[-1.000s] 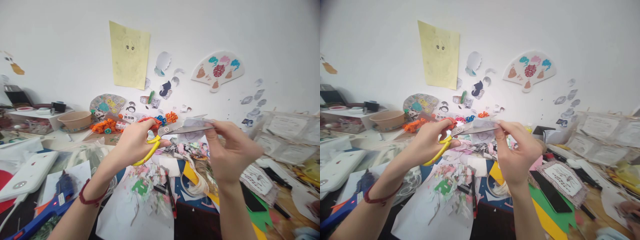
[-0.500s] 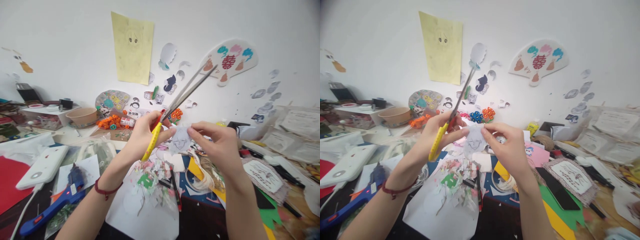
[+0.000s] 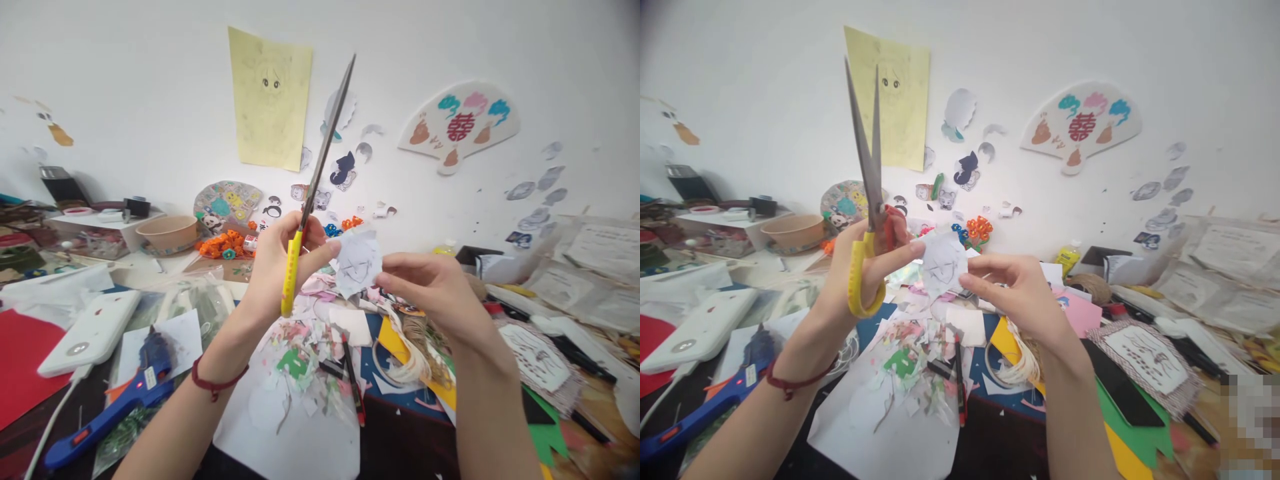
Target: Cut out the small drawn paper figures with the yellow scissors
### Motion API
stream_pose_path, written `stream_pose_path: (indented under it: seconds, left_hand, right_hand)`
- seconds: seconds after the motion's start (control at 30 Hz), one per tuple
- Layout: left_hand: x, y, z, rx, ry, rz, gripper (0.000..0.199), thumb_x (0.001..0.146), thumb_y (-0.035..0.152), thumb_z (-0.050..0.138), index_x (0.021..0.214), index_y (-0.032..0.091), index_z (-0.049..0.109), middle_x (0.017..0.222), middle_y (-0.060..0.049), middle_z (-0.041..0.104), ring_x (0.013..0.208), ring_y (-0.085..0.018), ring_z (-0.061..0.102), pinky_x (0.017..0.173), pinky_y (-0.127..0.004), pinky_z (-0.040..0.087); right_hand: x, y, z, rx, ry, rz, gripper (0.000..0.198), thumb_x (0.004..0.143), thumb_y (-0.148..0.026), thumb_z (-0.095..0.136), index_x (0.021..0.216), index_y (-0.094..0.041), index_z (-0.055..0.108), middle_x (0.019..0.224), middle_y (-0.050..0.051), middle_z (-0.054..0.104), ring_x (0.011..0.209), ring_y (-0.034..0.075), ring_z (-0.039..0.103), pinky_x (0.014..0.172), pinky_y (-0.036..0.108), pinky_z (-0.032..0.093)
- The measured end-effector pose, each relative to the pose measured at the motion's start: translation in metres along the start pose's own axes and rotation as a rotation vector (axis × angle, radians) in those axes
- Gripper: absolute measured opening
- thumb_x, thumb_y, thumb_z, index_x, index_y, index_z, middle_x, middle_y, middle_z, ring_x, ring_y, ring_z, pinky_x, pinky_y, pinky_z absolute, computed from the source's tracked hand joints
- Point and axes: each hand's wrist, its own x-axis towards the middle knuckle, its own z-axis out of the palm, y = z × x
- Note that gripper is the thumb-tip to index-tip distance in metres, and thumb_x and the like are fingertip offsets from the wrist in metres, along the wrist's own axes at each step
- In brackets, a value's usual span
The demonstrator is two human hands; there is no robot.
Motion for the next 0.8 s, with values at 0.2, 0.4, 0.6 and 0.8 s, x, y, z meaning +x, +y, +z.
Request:
stream_pose_path:
  seconds: [0.2, 0.4, 0.6, 0.8]
  left_hand:
    - [0.001, -0.005, 0.004, -0.113, -0.011, -0.048, 0.03, 0.071, 0.028, 0.079, 0.072, 0.02, 0.05, 0.071, 0.003, 0.047, 0.065, -0.011, 0.044, 0.059, -0.027, 0.038]
    - [0.007, -0.016, -0.006, 0.121, -0.112, 0.107, 0.034, 0.092, 0.053, 0.054, 0.089, 0.019, 0.055, 0.074, 0.001, 0.047, 0.067, -0.014, 0.044, 0.06, -0.029, 0.036]
    - [0.012, -0.032, -0.014, 0.459, -0.207, 0.128, 0.036, 0.086, 0.05, 0.059, 0.101, 0.02, 0.045, 0.089, -0.001, 0.048, 0.076, -0.017, 0.046, 0.067, -0.031, 0.038]
    - [0.009, -0.029, -0.003, 0.558, -0.275, 0.096, 0.029, 0.083, 0.044, 0.058, 0.092, 0.021, 0.044, 0.083, 0.001, 0.051, 0.076, -0.018, 0.048, 0.069, -0.032, 0.036]
  right_hand:
    - [0.0, -0.001, 0.005, 0.009, 0.033, 0.0, 0.021, 0.076, -0.037, 0.082, 0.071, -0.019, 0.075, 0.069, 0.001, 0.071, 0.063, 0.014, 0.063, 0.057, 0.026, 0.052]
    - [0.004, 0.008, -0.003, 0.053, 0.19, -0.026, 0.013, 0.077, -0.032, 0.083, 0.075, -0.02, 0.078, 0.071, 0.002, 0.074, 0.067, 0.014, 0.069, 0.064, 0.024, 0.057]
    - [0.008, 0.012, -0.004, 0.228, 0.406, -0.139, 0.012, 0.076, -0.027, 0.085, 0.072, -0.022, 0.075, 0.067, -0.002, 0.073, 0.065, 0.012, 0.071, 0.064, 0.02, 0.056]
    - [0.009, 0.012, -0.002, 0.25, 0.452, -0.246, 0.011, 0.078, -0.024, 0.083, 0.074, -0.022, 0.073, 0.067, -0.004, 0.072, 0.065, 0.01, 0.071, 0.065, 0.02, 0.056]
